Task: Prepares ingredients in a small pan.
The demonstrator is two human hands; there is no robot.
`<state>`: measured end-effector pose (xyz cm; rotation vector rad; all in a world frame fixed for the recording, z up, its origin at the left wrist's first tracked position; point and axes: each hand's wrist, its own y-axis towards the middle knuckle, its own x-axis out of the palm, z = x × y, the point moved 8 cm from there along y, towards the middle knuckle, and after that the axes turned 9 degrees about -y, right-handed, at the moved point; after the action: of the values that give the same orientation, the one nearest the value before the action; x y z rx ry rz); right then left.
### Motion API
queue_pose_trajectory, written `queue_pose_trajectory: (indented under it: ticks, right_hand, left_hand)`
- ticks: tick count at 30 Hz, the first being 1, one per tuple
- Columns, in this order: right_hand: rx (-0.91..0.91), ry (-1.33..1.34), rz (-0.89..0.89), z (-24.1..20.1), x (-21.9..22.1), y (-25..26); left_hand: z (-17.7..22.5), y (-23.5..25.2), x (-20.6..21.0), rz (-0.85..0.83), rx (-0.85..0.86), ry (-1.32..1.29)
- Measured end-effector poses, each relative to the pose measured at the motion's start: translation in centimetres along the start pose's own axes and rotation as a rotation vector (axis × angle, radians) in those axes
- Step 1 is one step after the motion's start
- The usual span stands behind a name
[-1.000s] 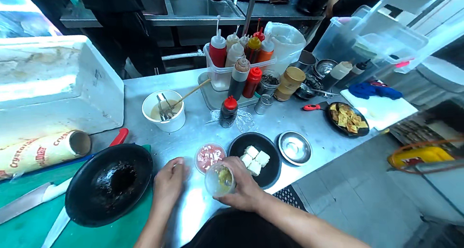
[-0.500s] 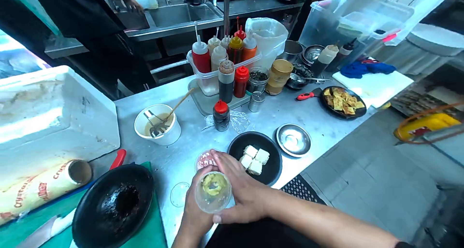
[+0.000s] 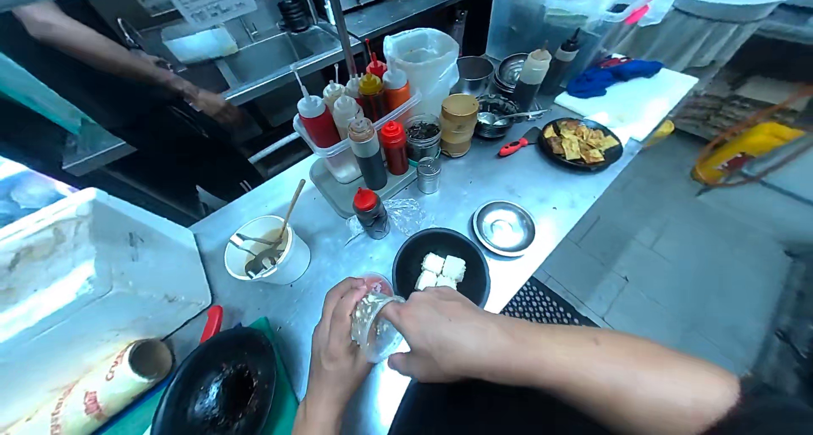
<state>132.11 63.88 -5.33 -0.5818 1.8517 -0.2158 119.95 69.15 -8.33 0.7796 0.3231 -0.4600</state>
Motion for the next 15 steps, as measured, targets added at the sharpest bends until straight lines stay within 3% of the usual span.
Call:
queue_pose_trajectory:
  ticks: [4, 9, 15]
  right_hand:
    - [0.028, 0.162, -0.052, 0.4, 0.7, 0.6]
    - [-0.009, 0.369, -0.038, 0.3, 0.3, 0.0]
    - [-0.013, 0.227, 0.029, -0.6, -0.9, -0.4]
  left_hand:
    - [-0.5, 0.5, -0.1, -0.058, 0.062, 0.004]
    - [-1.6, 0.3, -0.5, -0.010, -0.031, -0.068]
    - [-2.0, 0.5, -0.1, -0.030, -0.082, -0.095]
